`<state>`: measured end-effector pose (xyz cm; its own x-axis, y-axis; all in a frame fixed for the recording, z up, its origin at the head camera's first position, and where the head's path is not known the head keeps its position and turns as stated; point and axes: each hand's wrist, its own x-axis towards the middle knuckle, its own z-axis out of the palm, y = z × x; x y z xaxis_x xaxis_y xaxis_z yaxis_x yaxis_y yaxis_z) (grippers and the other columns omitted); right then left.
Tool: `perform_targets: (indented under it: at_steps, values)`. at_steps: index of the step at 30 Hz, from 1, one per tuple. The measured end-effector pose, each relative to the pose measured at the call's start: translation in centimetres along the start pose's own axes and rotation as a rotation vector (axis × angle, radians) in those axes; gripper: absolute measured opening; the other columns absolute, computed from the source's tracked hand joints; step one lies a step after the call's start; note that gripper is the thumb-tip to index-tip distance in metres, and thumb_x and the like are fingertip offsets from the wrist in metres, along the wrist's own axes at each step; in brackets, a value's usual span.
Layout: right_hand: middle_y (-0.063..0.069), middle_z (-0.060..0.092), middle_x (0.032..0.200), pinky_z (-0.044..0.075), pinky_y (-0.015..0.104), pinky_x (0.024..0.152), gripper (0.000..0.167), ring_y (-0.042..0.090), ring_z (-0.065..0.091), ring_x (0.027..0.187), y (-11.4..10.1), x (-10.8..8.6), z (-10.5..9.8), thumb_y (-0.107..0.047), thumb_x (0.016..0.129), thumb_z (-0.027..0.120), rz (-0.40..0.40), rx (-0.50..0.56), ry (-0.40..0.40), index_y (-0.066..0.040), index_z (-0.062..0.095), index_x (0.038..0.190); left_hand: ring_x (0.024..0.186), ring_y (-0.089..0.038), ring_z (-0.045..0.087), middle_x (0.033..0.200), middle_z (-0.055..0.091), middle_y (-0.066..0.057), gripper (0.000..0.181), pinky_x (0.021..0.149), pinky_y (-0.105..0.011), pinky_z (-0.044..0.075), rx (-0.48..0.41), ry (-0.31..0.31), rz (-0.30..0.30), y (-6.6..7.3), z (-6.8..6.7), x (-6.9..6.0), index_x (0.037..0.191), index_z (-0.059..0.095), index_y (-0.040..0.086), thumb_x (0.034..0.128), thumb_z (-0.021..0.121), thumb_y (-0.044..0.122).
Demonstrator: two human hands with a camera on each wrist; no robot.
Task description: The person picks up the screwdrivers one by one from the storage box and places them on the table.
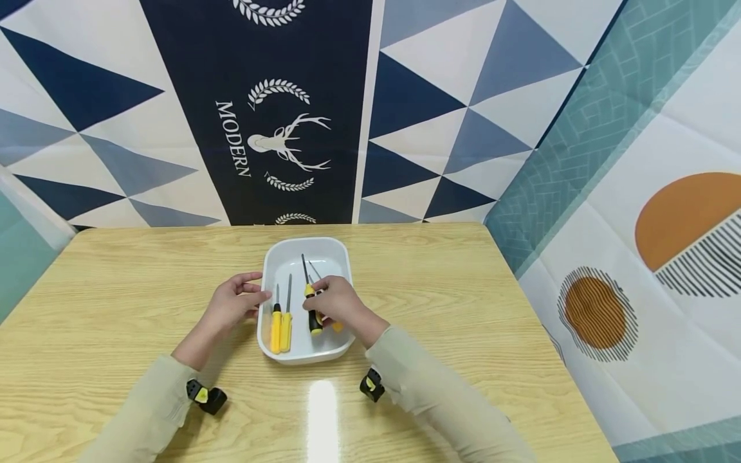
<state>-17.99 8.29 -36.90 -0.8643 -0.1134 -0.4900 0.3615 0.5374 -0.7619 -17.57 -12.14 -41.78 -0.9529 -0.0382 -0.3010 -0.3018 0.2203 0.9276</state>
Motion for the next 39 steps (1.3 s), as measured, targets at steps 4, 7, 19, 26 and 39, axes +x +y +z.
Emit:
perform_targets:
  at_steps: [4,7,19,26,39]
  values:
    - [0.008,0.056,0.084,0.055,0.029,0.055,0.038,0.017,0.054,0.066,-0.1,0.0,-0.4,-0.015,0.080,0.072,0.012,-0.024,0.020,-0.010,0.057,0.115,0.072,-0.011,0.059,0.111,0.051,-0.012,0.052,0.069,-0.026,0.058,0.006,-0.002,0.004,0.0,0.0,0.0,0.134,0.045,0.008,0.0869,0.065,0.012]
    - [0.008,0.056,0.085,0.056,0.031,0.058,0.040,0.017,0.054,0.066,-0.1,-0.1,-0.6,-0.015,0.080,0.072,0.015,-0.032,0.030,-0.010,0.057,0.116,0.072,-0.010,0.058,0.110,0.050,-0.012,0.052,0.068,-0.025,0.057,0.003,-0.006,0.005,0.1,0.0,-0.1,0.135,0.045,0.007,0.0870,0.065,0.012]
    - [0.008,0.056,0.083,0.057,0.037,0.066,0.041,0.017,0.054,0.065,-0.1,-0.1,-1.5,-0.014,0.080,0.072,0.011,-0.029,0.045,-0.009,0.057,0.118,0.074,-0.011,0.059,0.109,0.050,-0.012,0.052,0.069,-0.024,0.057,0.005,-0.010,0.004,0.2,0.0,-0.2,0.135,0.044,0.007,0.0873,0.065,0.012]
    - [0.009,0.056,0.091,0.058,0.033,0.064,0.041,0.017,0.055,0.070,0.0,-0.1,-2.2,-0.013,0.080,0.072,0.020,-0.018,0.058,-0.009,0.056,0.118,0.074,-0.011,0.059,0.108,0.050,-0.012,0.052,0.068,-0.024,0.057,-0.006,-0.011,0.013,0.1,-0.1,-0.1,0.135,0.044,0.006,0.0872,0.065,0.012]
    - [0.009,0.057,0.091,0.055,0.027,0.056,0.043,0.017,0.055,0.073,0.3,-0.1,-3.6,-0.014,0.080,0.071,0.025,-0.030,0.083,-0.010,0.056,0.120,0.076,-0.012,0.059,0.109,0.050,-0.011,0.051,0.068,-0.025,0.057,0.000,-0.007,0.012,0.0,0.0,-0.1,0.135,0.045,0.008,0.0876,0.064,0.012]
